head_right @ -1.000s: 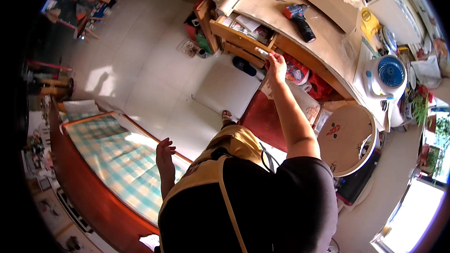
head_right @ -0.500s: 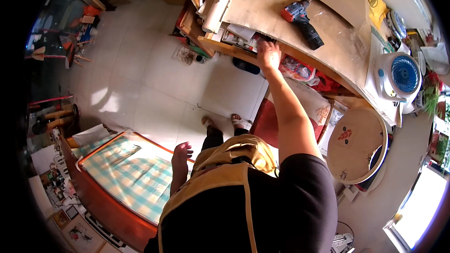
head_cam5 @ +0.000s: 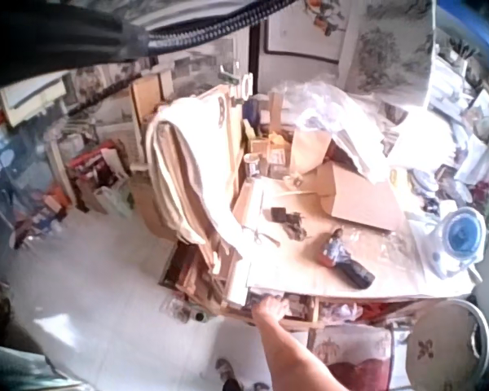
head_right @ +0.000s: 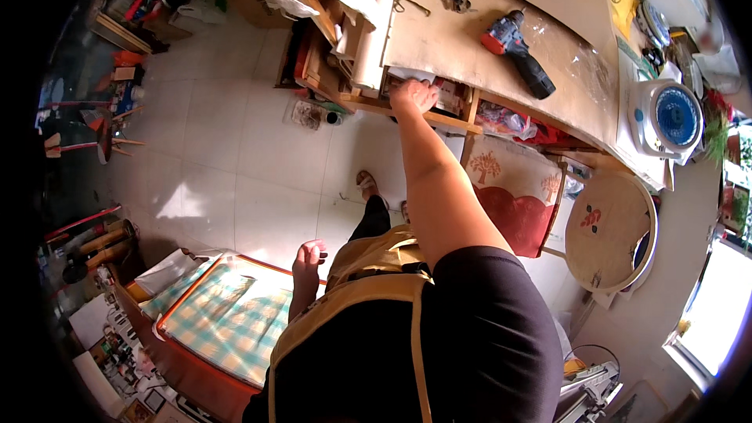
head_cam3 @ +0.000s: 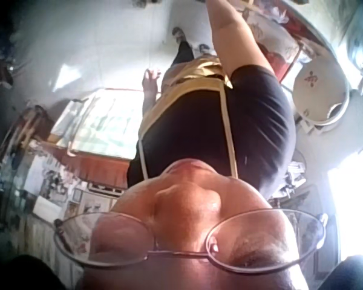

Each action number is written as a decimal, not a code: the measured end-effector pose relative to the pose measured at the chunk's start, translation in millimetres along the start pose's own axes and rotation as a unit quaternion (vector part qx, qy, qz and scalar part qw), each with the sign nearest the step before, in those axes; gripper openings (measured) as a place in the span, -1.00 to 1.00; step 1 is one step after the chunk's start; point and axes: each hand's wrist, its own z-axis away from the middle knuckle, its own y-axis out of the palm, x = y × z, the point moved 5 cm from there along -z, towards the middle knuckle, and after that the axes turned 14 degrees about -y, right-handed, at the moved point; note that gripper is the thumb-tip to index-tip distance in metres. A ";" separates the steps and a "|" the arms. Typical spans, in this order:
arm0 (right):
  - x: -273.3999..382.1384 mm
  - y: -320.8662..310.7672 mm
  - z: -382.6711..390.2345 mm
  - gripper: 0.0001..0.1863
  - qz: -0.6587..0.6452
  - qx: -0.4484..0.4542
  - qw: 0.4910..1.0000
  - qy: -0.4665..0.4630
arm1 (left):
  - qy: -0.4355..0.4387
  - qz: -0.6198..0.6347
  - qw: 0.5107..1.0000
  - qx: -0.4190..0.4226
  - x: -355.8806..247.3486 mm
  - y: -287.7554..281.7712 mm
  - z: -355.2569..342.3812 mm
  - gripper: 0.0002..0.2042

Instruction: The person repairs a wooden table edge by applying a substance from a tube and smoothing it with their finger. They wipe the area with a cloth and repeat the application process on different sections of the table's edge.

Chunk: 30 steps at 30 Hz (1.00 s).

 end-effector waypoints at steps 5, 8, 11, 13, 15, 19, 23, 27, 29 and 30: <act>-11.6 21.0 -20.3 -0.32 -0.026 -0.008 0.997 0.071 | 0.016 0.001 1.000 -0.016 -25.2 -37.0 -35.6 -0.75; -20.2 8.9 -21.0 -0.31 -0.088 0.050 0.993 0.067 | 0.016 -0.007 1.000 -0.008 -35.5 -51.1 -52.3 -0.74; -41.3 -6.5 -2.4 -0.43 -0.174 0.106 0.979 -0.019 | 0.024 -0.008 0.999 0.032 -47.6 -51.8 -69.5 -0.73; -54.8 -15.7 21.7 -0.55 -0.300 0.151 0.936 -0.102 | 0.026 -0.020 0.999 0.042 -51.6 -43.4 -83.7 -0.73; -51.8 -34.3 72.1 -0.65 -0.425 0.187 0.877 -0.123 | 0.053 -0.007 0.996 0.072 -75.2 -28.0 -81.7 -0.72; -17.2 -80.7 168.2 -0.64 -0.626 0.261 0.711 -0.190 | 0.136 0.047 0.981 0.128 -148.8 10.3 -61.3 -0.72; 13.3 -104.2 198.7 -0.70 -0.610 0.331 0.668 -0.267 | 0.184 0.102 0.966 0.149 -211.0 37.0 -26.0 -0.71; 37.3 -129.5 213.8 -0.75 -0.525 0.395 0.666 -0.353 | 0.262 0.112 0.954 0.095 -226.7 37.0 8.0 -0.80; 47.9 -143.8 225.3 -0.76 -0.517 0.398 0.637 -0.411 | 0.302 0.089 0.949 0.007 -227.2 33.7 29.1 -0.85; 52.3 -149.9 230.1 -0.75 -0.512 0.398 0.621 -0.440 | 0.325 0.068 0.943 -0.029 -228.5 31.9 40.1 -0.86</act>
